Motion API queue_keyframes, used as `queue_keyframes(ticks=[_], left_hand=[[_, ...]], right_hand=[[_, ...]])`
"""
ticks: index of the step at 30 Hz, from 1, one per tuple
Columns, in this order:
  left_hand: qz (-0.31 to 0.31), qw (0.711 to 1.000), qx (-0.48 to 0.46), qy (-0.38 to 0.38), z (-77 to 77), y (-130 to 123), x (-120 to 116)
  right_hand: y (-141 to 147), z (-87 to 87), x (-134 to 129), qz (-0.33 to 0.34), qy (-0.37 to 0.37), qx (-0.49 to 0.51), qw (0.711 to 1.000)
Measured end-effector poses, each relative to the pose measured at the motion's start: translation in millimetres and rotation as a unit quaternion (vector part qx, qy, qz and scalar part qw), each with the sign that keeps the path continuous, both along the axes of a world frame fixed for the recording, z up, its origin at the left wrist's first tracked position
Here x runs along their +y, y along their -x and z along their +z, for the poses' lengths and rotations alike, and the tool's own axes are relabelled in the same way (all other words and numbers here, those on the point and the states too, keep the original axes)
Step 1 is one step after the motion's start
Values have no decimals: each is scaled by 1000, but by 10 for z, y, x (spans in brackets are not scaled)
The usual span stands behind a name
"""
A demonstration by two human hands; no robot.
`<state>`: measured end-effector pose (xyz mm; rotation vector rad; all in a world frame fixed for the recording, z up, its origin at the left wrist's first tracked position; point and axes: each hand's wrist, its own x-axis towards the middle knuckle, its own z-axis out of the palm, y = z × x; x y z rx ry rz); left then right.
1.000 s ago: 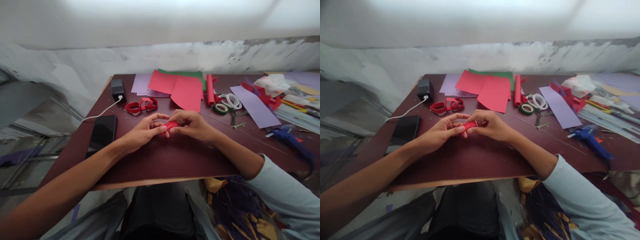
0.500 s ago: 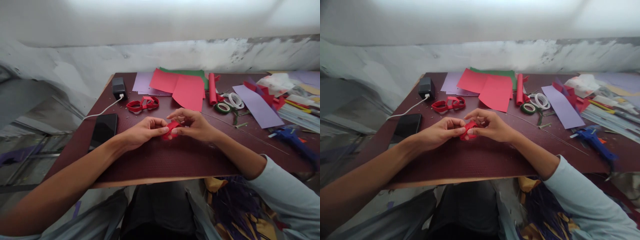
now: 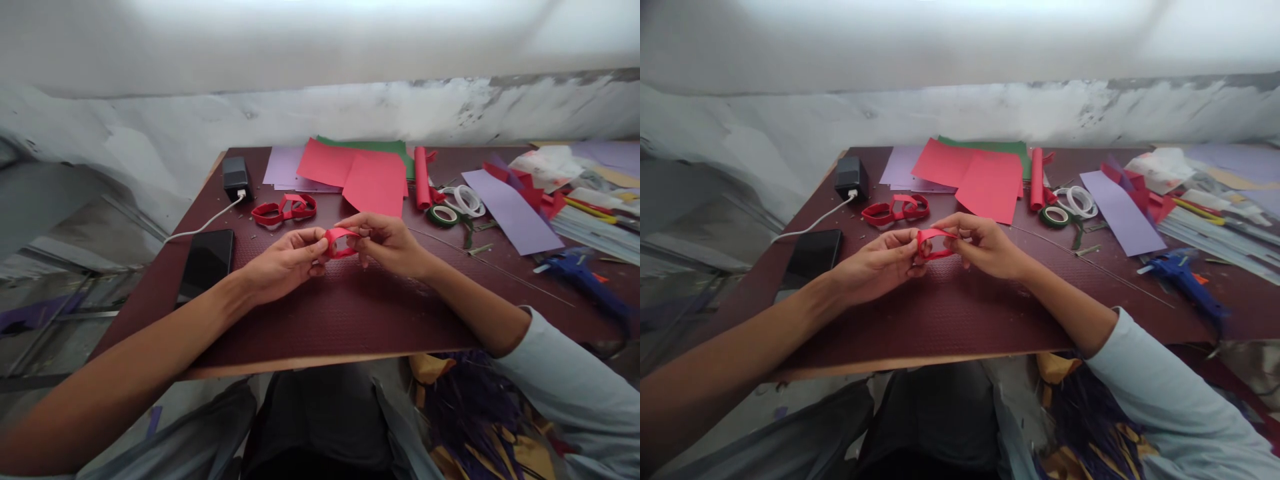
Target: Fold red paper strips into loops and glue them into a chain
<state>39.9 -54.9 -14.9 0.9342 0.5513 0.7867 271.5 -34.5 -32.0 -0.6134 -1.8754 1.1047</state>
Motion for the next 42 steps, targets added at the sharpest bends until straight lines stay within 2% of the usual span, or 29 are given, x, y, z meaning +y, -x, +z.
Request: queue_keyframes(ticks=[7, 11, 14, 19, 24, 28, 33, 39, 42], left_hand=[[-18, 999, -12, 24, -27, 2, -15], [-4, 999, -28, 26, -44, -34, -33], [-1, 999, -37, 19, -53, -65, -39], [25, 998, -46, 18, -55, -72, -33], [27, 998, -43, 28, -62, -57, -42], [20, 999, -42, 29, -86, -62, -41], [33, 998, -37, 35, -103, -63, -29], [25, 999, -24, 31, -112, -66, -47], [21, 999, -17, 34, -136, -78, -48]], right_hand=[[35, -6, 24, -16, 105, 80, 991], [22, 1, 19, 14, 216, 19, 976], [25, 5, 4, 12, 227, -5, 974], [38, -4, 13, -10, 181, -49, 982], [19, 3, 29, -63, 78, -115, 988], [4, 2, 40, -134, -24, -165, 977], [-3, -35, 67, -132, -102, -211, 963], [-21, -25, 54, -161, -131, -199, 958], [-14, -14, 42, -160, -181, -218, 946]])
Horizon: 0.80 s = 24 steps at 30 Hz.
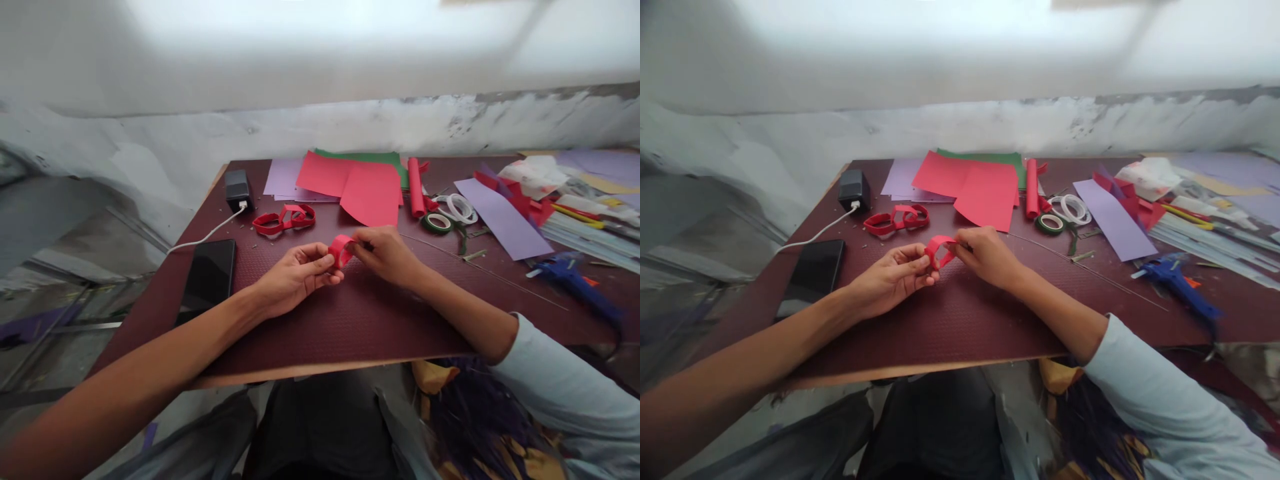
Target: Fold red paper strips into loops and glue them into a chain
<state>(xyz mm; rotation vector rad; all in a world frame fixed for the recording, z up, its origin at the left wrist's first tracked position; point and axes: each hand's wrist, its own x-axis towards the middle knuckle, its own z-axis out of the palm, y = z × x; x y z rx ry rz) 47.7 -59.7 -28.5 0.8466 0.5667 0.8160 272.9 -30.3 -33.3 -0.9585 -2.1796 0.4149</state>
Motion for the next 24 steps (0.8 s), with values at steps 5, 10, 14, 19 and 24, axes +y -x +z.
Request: queue_keyframes(ticks=[5, 10, 14, 19, 24], left_hand=[[-3, 1000, 14, 8, -29, -5, 1], [-8, 1000, 16, 6, -2, -1, -24], [-7, 1000, 17, 3, 2, 1, -29], [5, 1000, 10, -7, -14, -4, -14], [11, 1000, 4, -10, -16, -10, -7]], right_hand=[[-23, -20, 7, -14, -37, -61, 997], [-44, 12, -4, -12, -49, -35, 998], [-7, 34, -8, -14, -35, 6, 999], [48, 47, -35, 3, 144, 51, 988], [100, 59, -69, 73, 308, 131, 940]])
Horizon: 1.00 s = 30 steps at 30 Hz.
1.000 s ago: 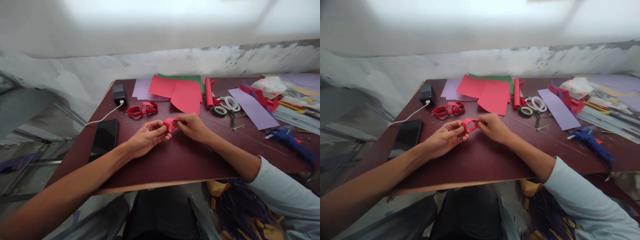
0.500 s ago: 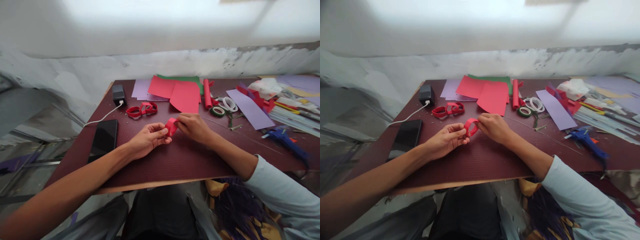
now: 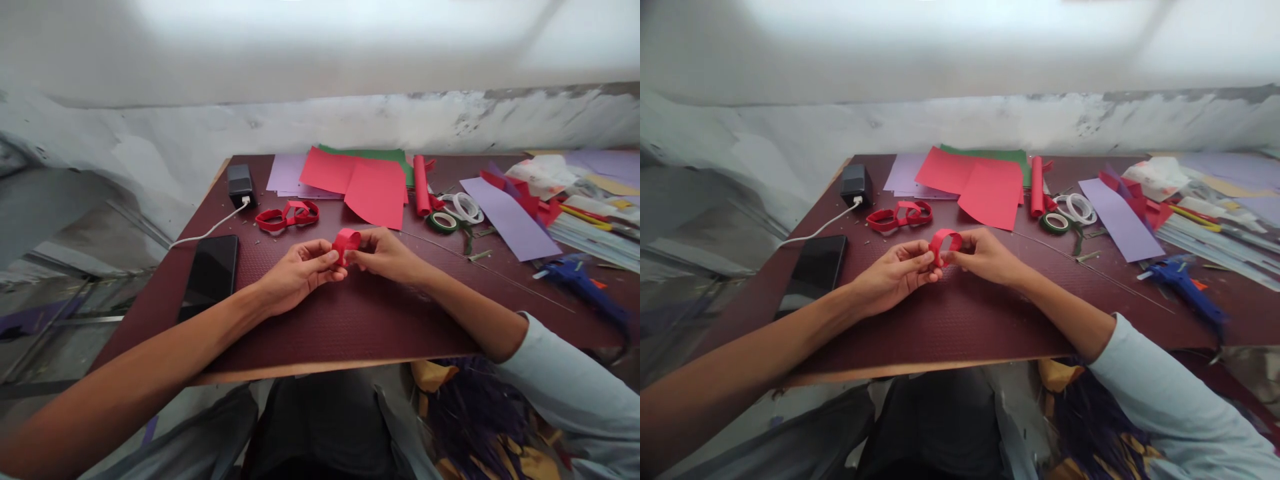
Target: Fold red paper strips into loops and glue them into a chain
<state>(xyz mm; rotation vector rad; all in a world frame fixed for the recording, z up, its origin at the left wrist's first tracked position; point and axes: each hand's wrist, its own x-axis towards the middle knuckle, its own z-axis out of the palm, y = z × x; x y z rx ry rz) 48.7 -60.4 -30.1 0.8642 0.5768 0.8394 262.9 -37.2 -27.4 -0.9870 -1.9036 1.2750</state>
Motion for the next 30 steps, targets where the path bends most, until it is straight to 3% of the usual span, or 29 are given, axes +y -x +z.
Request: queue_keyframes(ticks=[3, 5, 9, 12, 15, 21, 30], left_hand=[[0, 1000, 0, 1, -4, -7, -4], [1, 1000, 2, 2, -7, -10, -6], [3, 1000, 6, 7, -5, -9, -4], [1, 1000, 9, 13, -1, -6, -2], [-3, 1000, 12, 19, 1, -8, -2], [-7, 999, 17, 26, 10, -14, -1], [-4, 999, 24, 35, 36, -11, 4]], right_hand=[[8, -12, -3, 6, 76, 22, 997], [8, -22, -1, 6, 74, 24, 997], [-8, -39, 13, -60, -75, -15, 995], [-43, -47, 33, -113, -217, -60, 968], [-71, -47, 44, -115, -312, -96, 938], [-77, -36, 2, -111, -393, -128, 904], [-104, -60, 20, -96, -405, -177, 892]])
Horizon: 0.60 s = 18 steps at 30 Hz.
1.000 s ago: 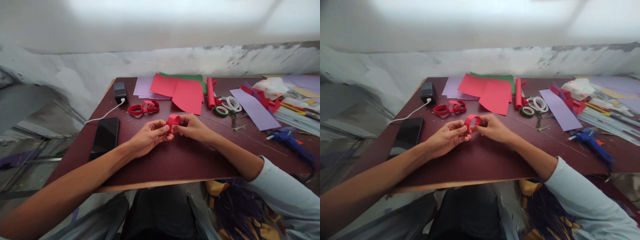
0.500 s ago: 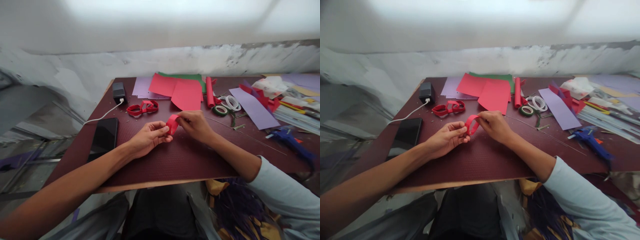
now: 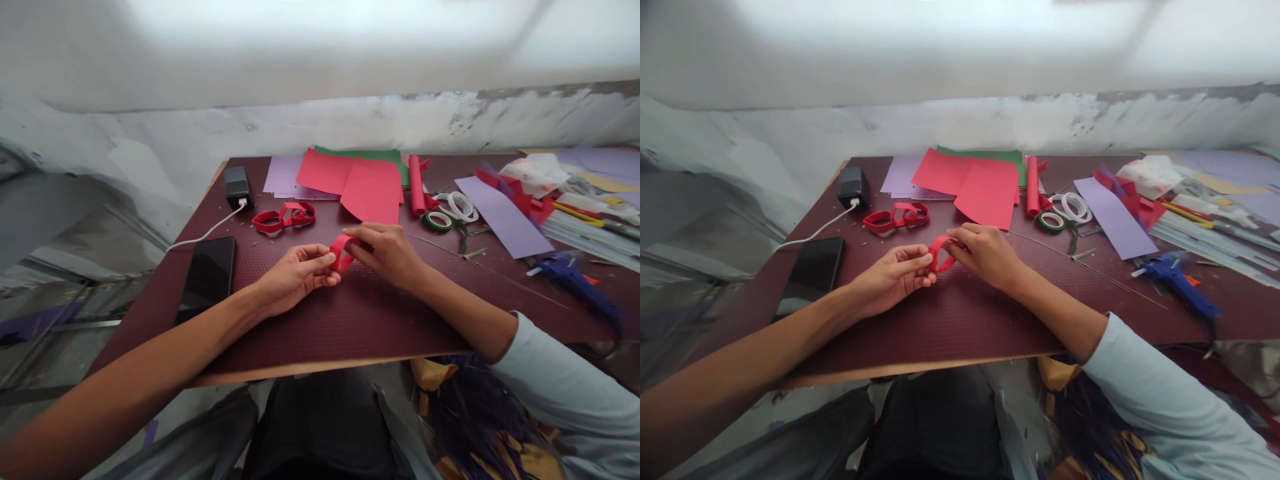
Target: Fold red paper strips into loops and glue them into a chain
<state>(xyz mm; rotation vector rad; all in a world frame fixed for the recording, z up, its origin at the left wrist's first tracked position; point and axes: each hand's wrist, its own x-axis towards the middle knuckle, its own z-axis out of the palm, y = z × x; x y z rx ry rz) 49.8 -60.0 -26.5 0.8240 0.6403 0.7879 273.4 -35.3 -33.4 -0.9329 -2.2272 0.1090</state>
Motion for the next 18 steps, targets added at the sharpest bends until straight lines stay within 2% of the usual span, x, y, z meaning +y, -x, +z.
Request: queue_keyframes(ticks=[7, 13, 15, 17, 18], left_hand=[[-7, 1000, 3, 15, -9, 14, 15], [-6, 1000, -8, 11, 6, 18, 20], [-5, 1000, -13, 7, 20, 16, 15], [-2, 1000, -18, 3, 30, 14, 8], [0, 1000, -21, 0, 33, 12, 5]], right_hand=[[22, 3, -1, 32, -42, 16, 998], [25, 3, 22, 41, -17, 42, 998], [22, -8, 31, 32, 32, 74, 996], [25, -21, 31, 28, 143, 130, 981], [29, -26, 27, 36, 214, 160, 963]])
